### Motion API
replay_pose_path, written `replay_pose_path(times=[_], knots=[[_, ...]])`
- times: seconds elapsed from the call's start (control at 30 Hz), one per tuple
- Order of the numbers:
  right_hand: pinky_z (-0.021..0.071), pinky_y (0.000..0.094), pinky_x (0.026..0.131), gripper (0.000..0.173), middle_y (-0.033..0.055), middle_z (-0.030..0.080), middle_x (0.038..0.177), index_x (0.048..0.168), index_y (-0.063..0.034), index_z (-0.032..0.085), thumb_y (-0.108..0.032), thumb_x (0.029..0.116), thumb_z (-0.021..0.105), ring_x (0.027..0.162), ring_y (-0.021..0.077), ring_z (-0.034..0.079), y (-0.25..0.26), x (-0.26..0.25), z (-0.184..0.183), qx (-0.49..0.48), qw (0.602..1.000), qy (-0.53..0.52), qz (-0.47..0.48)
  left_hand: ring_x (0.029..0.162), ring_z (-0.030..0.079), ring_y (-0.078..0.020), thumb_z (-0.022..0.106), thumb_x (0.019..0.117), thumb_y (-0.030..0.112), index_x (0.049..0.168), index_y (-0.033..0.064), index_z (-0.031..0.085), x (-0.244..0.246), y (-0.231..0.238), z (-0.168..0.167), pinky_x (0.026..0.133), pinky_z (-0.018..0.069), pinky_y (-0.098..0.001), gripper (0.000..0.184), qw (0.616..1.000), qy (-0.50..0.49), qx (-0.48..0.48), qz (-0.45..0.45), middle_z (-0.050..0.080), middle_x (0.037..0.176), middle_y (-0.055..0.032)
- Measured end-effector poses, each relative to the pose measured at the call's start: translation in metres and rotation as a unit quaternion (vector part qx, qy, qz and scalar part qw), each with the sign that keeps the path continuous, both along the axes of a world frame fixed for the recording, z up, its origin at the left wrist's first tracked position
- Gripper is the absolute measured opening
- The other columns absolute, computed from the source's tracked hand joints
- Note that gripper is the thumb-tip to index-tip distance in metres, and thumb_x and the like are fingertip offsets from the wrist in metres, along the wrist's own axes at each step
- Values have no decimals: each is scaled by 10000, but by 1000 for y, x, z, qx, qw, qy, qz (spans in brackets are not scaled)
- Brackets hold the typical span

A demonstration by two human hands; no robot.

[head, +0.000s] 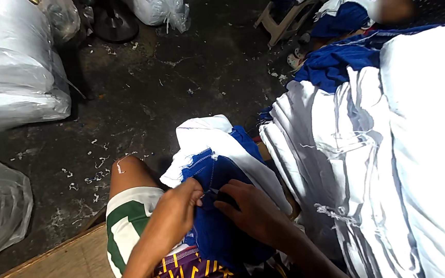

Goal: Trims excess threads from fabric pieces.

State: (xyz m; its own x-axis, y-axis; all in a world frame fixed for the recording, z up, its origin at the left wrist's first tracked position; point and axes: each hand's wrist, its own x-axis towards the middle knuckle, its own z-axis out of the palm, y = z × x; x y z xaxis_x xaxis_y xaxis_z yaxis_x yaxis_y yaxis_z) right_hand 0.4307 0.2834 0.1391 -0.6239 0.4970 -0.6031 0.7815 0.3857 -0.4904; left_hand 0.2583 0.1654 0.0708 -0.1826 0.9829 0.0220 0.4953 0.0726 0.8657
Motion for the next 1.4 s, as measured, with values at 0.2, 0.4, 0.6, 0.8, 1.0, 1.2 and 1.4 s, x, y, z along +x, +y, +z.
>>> replay_pose_path(times=[0.2, 0.4, 0.6, 0.8, 1.0, 1.2, 1.4], knots=[[538, 459, 862, 474, 116, 660, 1084, 1179, -41, 684, -467, 1041, 530, 984, 241, 653, 3, 17, -7, -35, 997, 63, -28, 1283, 568, -429, 488, 1049, 337, 1562, -30, 300, -41, -4, 7, 1025, 465, -630, 658, 973, 64, -55, 215, 492, 1470, -278], [521, 313, 798, 438, 60, 650, 999, 1131, -64, 698, -460, 1038, 537, 887, 127, 621, 10, 19, -8, -71, 992, 97, -46, 906, 671, -165, 621, 995, 215, 1071, 60, 730, 16, 11, 4, 811, 589, -374, 204, 998, 21, -25, 49, 677, 1042, -62], [525, 443, 860, 436, 107, 656, 1048, 1148, -57, 698, -454, 1034, 559, 987, 232, 641, 10, 9, -1, -57, 998, 23, -24, 785, 650, -85, 520, 1016, 177, 898, 127, 665, 18, 8, -6, 702, 571, -297, 193, 997, 65, -24, 27, 654, 878, 27], [522, 485, 815, 385, 136, 668, 1013, 1101, -37, 715, -371, 1065, 529, 954, 290, 662, 8, -18, 4, -5, 998, -52, 34, 675, 644, -171, 522, 988, 142, 942, 115, 633, 17, 10, 9, 589, 540, -383, 124, 990, 132, -44, 34, 607, 738, -1], [532, 490, 803, 403, 139, 672, 991, 1107, -27, 710, -382, 1061, 525, 927, 289, 664, 11, -6, -5, -10, 1000, 9, 20, 809, 704, -80, 452, 1071, 219, 1024, 97, 662, -9, 4, -1, 752, 620, -323, 247, 997, -49, 13, 59, 712, 896, 28], [533, 463, 841, 497, 125, 673, 1016, 1168, -29, 677, -470, 1065, 474, 949, 247, 658, 12, 12, -13, -29, 996, 79, -12, 1282, 584, -369, 592, 1000, 340, 1444, 11, 532, -28, -6, 8, 1037, 479, -599, 556, 990, 104, -23, 97, 582, 1415, -196], [585, 380, 674, 474, 66, 664, 1080, 1224, -83, 675, -491, 1030, 532, 835, 175, 681, 2, 7, -28, 126, 974, 180, 48, 1207, 637, -169, 546, 1002, 228, 1015, 102, 780, 18, 3, -8, 1032, 516, -389, 266, 998, 45, 8, 37, 699, 1259, -18]])
